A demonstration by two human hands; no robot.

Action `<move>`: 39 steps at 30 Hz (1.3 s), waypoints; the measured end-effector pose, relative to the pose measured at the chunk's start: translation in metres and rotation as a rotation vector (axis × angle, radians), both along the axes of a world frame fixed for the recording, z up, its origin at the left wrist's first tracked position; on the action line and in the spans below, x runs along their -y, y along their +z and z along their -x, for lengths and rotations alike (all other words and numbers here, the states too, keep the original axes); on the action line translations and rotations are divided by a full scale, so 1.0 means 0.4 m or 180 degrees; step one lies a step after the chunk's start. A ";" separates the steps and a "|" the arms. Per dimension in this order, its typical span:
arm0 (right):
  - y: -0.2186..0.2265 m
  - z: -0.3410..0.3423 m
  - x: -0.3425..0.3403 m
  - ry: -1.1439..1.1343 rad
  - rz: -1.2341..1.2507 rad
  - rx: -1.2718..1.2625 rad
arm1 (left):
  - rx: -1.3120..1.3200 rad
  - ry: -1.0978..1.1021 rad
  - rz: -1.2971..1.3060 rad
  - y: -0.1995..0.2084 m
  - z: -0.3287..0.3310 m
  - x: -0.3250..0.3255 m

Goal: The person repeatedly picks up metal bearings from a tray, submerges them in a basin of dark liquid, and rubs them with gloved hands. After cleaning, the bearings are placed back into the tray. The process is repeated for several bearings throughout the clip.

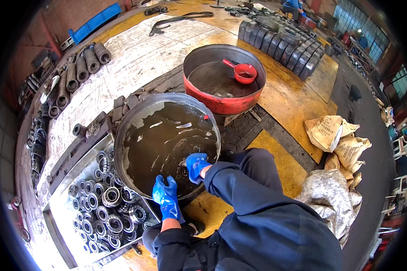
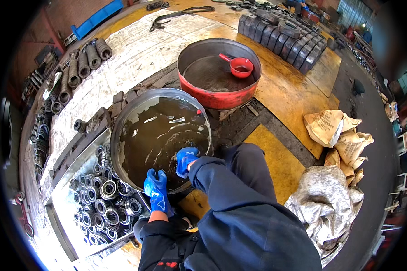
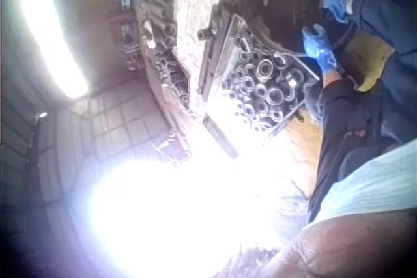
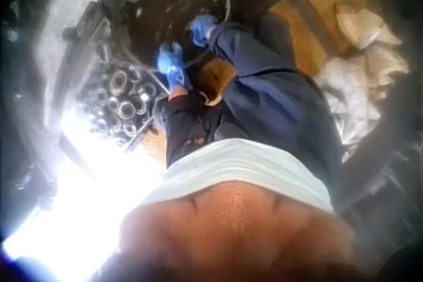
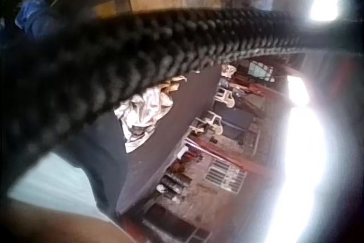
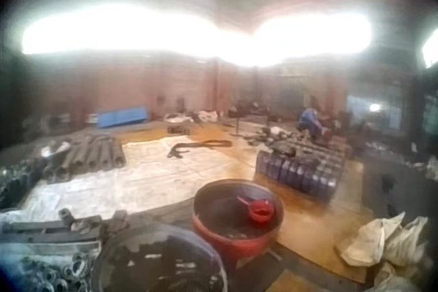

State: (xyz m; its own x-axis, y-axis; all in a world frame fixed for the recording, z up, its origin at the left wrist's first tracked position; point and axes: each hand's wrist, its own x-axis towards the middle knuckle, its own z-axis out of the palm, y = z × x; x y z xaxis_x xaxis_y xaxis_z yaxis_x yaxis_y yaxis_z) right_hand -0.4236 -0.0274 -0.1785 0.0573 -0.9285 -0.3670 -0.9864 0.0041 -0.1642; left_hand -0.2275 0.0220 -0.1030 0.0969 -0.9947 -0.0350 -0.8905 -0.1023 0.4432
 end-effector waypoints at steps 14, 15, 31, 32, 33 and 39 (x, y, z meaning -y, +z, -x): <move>0.015 0.045 -0.017 0.0500 0.0674 0.0497 | -0.0012 0.0083 -0.0168 0.016 0.006 0.008; 0.063 -0.007 -0.038 0.0945 0.0766 0.0063 | 0.0050 0.0235 -0.0173 -0.018 -0.027 -0.008; -0.026 0.100 0.015 0.0777 0.0255 0.0536 | -0.0276 0.0048 -0.0404 0.021 0.018 0.019; -0.019 0.080 0.027 0.1154 0.0023 -0.0066 | -0.0280 0.0028 -0.0443 0.023 0.023 0.020; -0.004 0.036 0.046 0.1562 -0.0215 -0.0651 | -0.0241 0.0116 -0.0494 0.024 0.021 0.017; -0.024 0.099 0.019 0.0941 0.0172 -0.0061 | -0.0290 0.0113 -0.0240 0.013 0.009 0.013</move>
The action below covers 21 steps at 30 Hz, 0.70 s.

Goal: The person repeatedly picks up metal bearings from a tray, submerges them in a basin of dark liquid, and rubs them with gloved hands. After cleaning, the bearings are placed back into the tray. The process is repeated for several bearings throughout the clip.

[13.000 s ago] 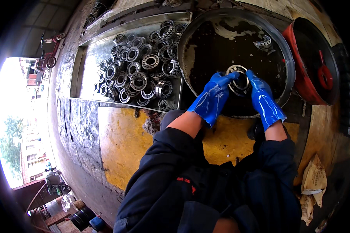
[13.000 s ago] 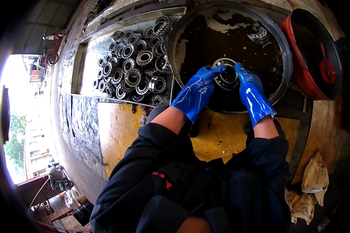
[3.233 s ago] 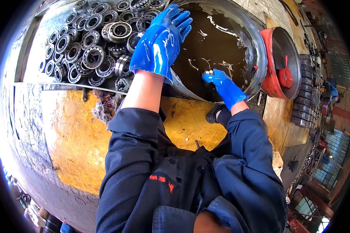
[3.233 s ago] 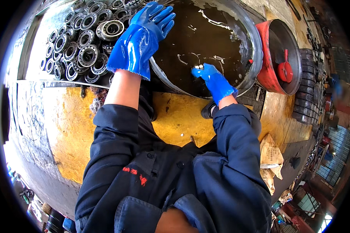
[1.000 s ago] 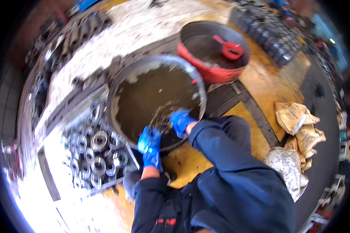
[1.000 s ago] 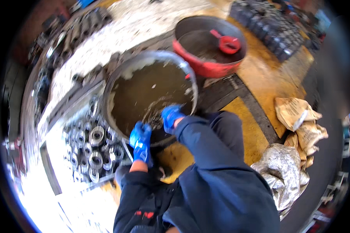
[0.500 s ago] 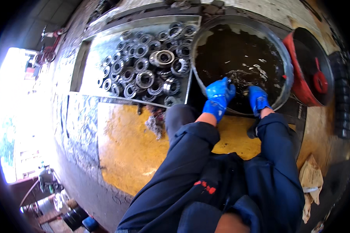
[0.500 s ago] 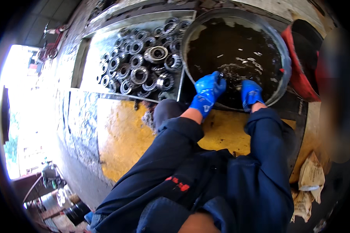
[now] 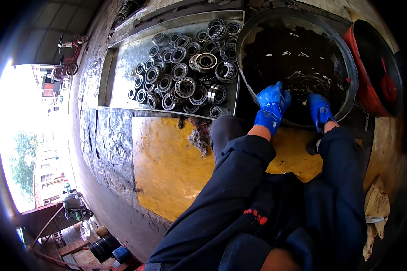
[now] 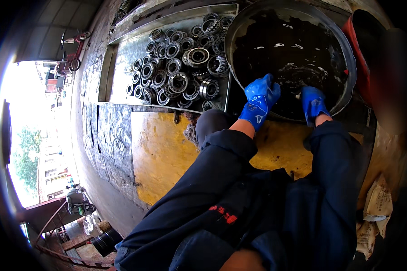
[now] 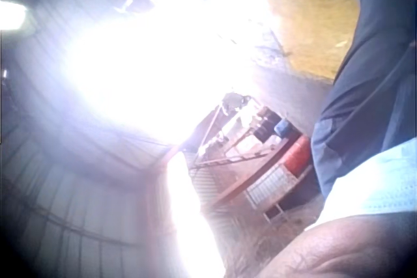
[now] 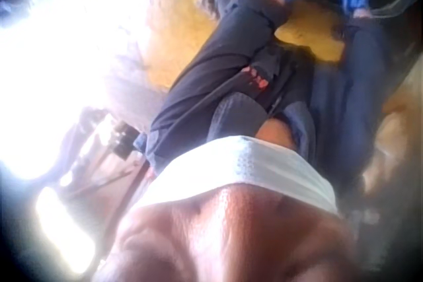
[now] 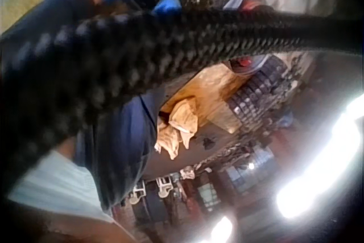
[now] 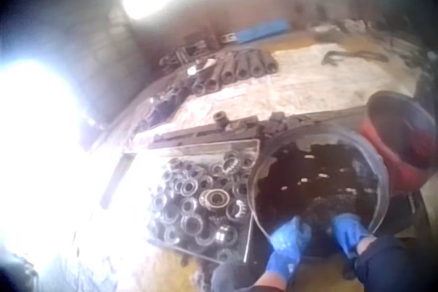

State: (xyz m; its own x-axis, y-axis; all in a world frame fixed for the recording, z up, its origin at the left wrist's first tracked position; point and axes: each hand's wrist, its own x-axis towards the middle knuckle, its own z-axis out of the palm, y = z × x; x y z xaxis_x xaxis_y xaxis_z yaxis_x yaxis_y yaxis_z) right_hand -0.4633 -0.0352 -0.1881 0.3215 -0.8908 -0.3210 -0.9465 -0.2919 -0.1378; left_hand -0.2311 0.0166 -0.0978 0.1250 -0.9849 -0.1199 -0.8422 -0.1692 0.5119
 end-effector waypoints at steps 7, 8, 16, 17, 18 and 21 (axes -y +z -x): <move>0.014 -0.027 0.033 -0.0281 -0.0760 -0.0193 | 0.0074 -0.0077 -0.0169 0.012 0.009 0.009; 0.017 -0.014 0.047 0.0087 -0.0712 -0.0562 | 0.0050 -0.0152 -0.0205 0.028 0.026 0.020; -0.012 0.003 -0.003 -0.0181 -0.0044 0.0411 | -0.0022 0.0052 -0.0085 0.000 -0.011 -0.006; -0.034 0.025 -0.009 -0.0276 -0.0045 0.0395 | -0.0010 0.0034 -0.0124 0.007 -0.004 -0.004; -0.059 0.039 -0.012 -0.0361 -0.0049 0.0383 | 0.0006 0.0025 -0.0166 0.013 -0.001 -0.003; -0.141 0.072 0.056 -0.1434 -0.0785 0.0804 | -0.0084 -0.0184 -0.0171 0.043 0.038 0.022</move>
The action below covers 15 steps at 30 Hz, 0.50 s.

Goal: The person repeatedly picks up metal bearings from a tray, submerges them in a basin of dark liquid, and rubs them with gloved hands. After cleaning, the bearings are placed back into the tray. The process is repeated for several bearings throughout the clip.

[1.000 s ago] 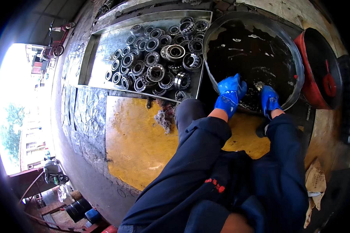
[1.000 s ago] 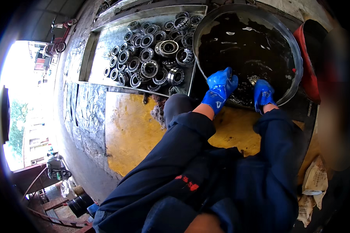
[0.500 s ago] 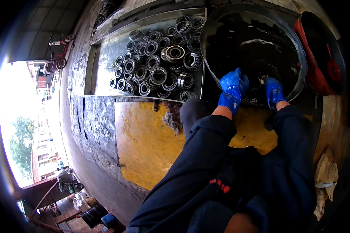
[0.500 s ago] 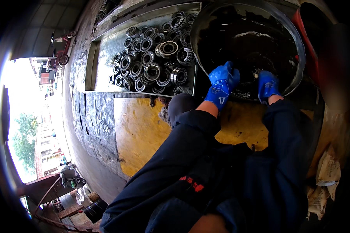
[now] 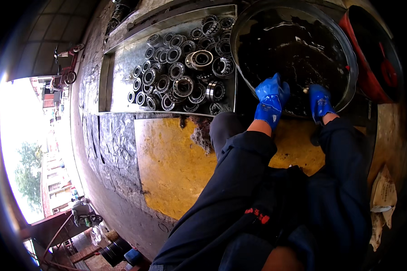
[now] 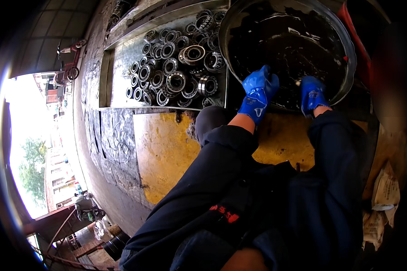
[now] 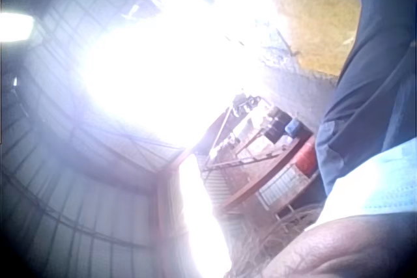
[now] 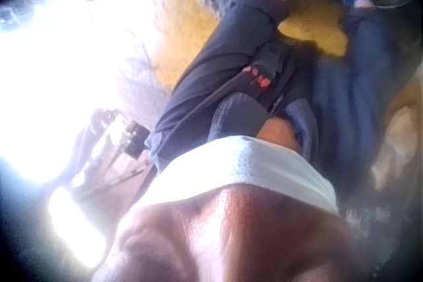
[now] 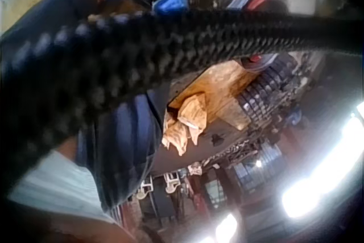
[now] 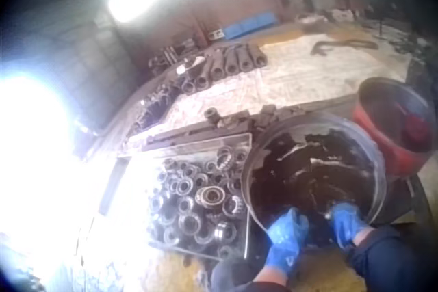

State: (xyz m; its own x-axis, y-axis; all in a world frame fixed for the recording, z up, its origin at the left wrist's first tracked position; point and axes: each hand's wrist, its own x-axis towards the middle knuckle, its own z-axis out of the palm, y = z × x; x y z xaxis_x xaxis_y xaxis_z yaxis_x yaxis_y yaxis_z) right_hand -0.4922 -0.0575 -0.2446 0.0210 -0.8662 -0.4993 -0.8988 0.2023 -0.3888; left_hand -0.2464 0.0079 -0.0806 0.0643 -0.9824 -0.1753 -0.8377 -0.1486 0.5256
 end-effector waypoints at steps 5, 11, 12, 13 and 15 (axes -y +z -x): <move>0.110 -0.106 -0.024 0.1847 0.0078 -0.1559 | 0.0032 0.0029 -0.0031 -0.016 -0.003 -0.007; 0.177 -0.017 -0.095 0.0569 0.0618 0.0247 | -0.0018 0.0142 0.0170 -0.025 -0.018 -0.013; 0.167 -0.001 -0.104 0.0335 0.0526 0.0130 | -0.0052 0.0135 0.0171 -0.021 -0.012 -0.011; 0.185 -0.024 -0.107 0.0151 0.0423 0.0050 | 0.0005 0.0175 0.0187 -0.029 -0.020 -0.015; 0.229 -0.065 -0.085 0.0510 0.0224 -0.0063 | 0.0090 0.0219 0.0236 -0.042 -0.026 -0.017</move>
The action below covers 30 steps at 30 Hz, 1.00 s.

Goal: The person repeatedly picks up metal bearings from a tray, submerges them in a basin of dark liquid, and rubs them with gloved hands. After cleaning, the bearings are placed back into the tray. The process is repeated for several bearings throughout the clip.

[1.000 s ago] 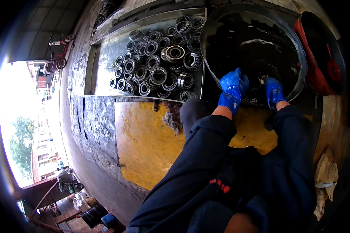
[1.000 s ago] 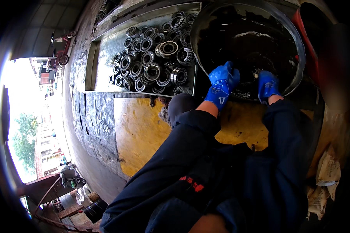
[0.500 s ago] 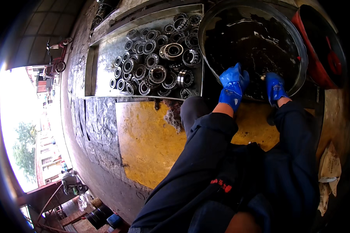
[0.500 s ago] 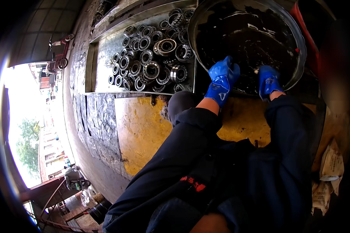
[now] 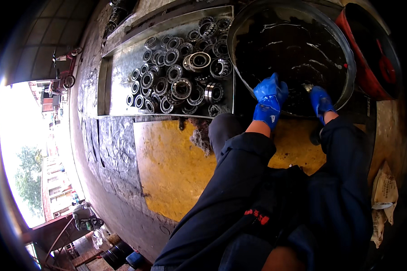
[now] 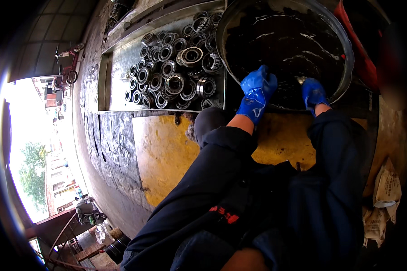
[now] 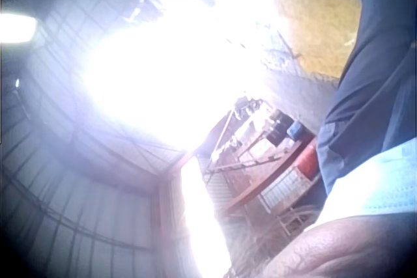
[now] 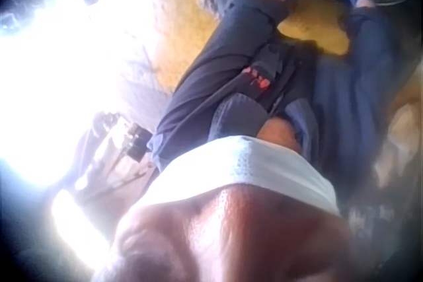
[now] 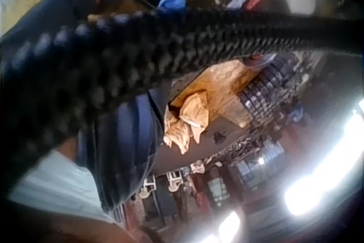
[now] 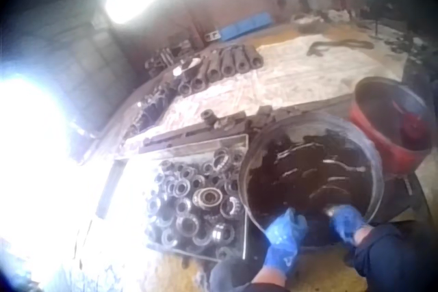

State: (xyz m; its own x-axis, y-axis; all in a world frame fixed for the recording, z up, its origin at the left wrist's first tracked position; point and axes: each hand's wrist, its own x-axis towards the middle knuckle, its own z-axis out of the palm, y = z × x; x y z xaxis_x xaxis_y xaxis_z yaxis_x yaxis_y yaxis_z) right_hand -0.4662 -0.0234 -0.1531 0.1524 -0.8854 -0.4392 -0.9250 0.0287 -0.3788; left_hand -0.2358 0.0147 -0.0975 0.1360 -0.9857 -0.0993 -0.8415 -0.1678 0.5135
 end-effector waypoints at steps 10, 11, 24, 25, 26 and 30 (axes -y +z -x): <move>-0.087 0.020 0.038 0.0854 0.0039 0.0141 | 0.0085 -0.0052 -0.0046 0.001 0.000 0.000; -0.093 0.040 0.023 0.0611 0.0169 0.0009 | 0.0059 -0.0054 -0.0075 0.001 0.005 0.002; 0.004 -0.101 0.017 0.0657 0.0159 -0.0820 | 0.0070 -0.0043 -0.0093 -0.001 -0.012 -0.008; -0.001 -0.074 -0.006 0.0739 0.0204 -0.0646 | 0.0078 -0.0014 -0.0206 -0.011 -0.023 -0.011; -0.002 -0.028 -0.018 0.0767 0.0280 -0.0496 | 0.0069 -0.0034 -0.0278 0.004 -0.019 -0.007; -0.064 0.074 -0.024 0.0528 0.0466 -0.0279 | 0.0094 -0.0095 -0.0249 0.021 0.020 0.009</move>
